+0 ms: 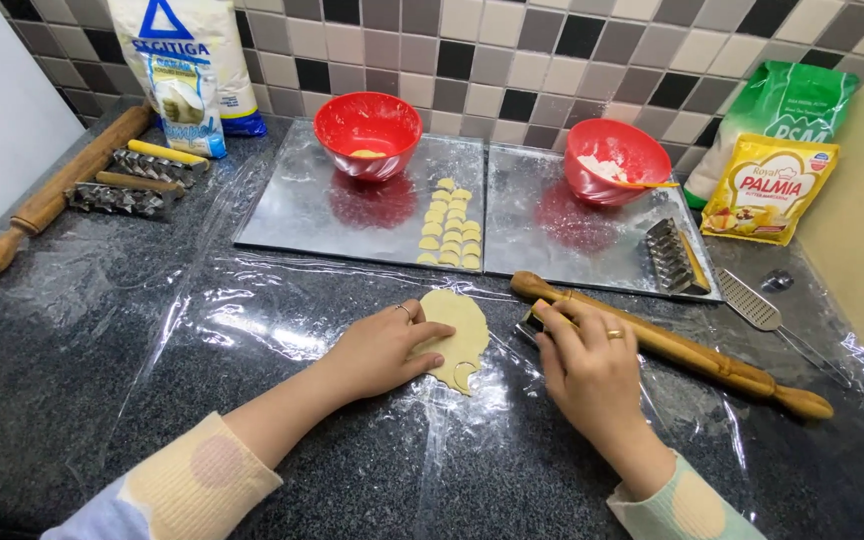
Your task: Using a small roller cutter to create decorative crescent shapes from a sheet of dough on a plastic-covered counter.
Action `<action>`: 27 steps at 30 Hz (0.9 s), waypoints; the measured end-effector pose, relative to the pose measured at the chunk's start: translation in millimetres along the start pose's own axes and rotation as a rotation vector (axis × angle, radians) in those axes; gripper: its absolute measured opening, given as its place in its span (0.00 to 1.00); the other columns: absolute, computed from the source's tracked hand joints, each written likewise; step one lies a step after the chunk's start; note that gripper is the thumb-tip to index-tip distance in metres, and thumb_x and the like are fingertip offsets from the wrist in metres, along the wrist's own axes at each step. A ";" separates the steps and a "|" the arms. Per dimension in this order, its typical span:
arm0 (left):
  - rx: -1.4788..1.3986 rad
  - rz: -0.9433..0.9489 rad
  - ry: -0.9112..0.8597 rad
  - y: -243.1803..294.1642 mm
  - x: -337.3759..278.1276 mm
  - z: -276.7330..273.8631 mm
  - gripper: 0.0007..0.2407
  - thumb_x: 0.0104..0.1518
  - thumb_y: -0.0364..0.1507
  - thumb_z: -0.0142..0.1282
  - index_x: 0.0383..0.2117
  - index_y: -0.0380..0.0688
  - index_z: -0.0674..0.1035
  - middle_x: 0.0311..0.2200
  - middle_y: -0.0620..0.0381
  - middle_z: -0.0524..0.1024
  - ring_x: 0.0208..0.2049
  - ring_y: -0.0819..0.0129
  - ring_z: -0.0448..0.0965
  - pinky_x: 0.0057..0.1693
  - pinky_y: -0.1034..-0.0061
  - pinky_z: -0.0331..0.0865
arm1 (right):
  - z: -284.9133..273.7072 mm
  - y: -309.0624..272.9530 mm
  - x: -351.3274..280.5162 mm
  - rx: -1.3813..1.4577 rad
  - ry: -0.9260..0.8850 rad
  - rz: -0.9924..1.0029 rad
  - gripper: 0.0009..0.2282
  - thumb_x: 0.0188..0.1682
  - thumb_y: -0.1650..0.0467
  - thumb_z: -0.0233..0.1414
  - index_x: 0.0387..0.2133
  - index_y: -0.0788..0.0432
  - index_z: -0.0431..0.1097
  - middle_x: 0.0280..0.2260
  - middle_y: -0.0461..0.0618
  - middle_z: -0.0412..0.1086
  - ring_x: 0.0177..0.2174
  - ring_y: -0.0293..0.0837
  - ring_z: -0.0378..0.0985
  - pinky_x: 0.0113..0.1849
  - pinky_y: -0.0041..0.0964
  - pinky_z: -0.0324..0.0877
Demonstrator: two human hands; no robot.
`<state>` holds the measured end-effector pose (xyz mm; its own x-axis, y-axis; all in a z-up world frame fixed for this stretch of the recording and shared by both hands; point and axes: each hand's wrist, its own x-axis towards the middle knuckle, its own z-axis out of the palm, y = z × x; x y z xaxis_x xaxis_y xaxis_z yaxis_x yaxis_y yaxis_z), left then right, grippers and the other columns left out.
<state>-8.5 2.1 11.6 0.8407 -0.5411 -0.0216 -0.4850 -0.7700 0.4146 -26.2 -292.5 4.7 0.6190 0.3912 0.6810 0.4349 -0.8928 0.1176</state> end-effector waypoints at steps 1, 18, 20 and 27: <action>-0.003 -0.001 0.001 -2.3 1.8 2.6 0.17 0.62 0.42 0.52 0.56 0.58 0.77 0.42 0.54 0.71 0.46 0.49 0.78 0.50 0.58 0.76 | 0.3 -14.2 -1.1 0.000 -0.002 -0.002 0.12 0.52 0.65 0.54 0.49 0.47 0.74 0.43 0.42 0.71 0.43 0.47 0.74 0.44 0.41 0.67; 0.000 0.019 0.002 -14.1 8.8 16.1 0.20 0.61 0.45 0.51 0.60 0.63 0.74 0.47 0.56 0.69 0.46 0.57 0.75 0.43 0.58 0.72 | 30.8 -52.2 -8.9 0.641 -0.350 0.025 0.07 0.52 0.67 0.55 0.39 0.55 0.75 0.35 0.50 0.65 0.34 0.50 0.69 0.37 0.46 0.68; 0.009 0.022 0.003 -14.6 9.4 16.9 0.20 0.61 0.45 0.51 0.60 0.63 0.74 0.47 0.55 0.69 0.46 0.56 0.75 0.44 0.57 0.72 | 29.5 -52.6 -3.4 0.632 -0.439 0.091 0.07 0.51 0.65 0.56 0.37 0.53 0.75 0.34 0.47 0.65 0.36 0.48 0.69 0.40 0.44 0.66; 0.015 0.020 0.007 -14.2 9.0 16.6 0.20 0.61 0.45 0.51 0.60 0.63 0.74 0.47 0.55 0.70 0.46 0.56 0.75 0.44 0.57 0.72 | 32.9 -47.8 5.1 0.735 -0.703 0.368 0.05 0.48 0.63 0.59 0.33 0.47 0.76 0.36 0.39 0.70 0.42 0.40 0.71 0.47 0.37 0.64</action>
<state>2.0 2.6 -9.6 0.8322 -0.5544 -0.0071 -0.5056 -0.7640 0.4009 -22.3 -240.4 -21.3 0.9266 0.3760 -0.0084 0.2868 -0.7208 -0.6310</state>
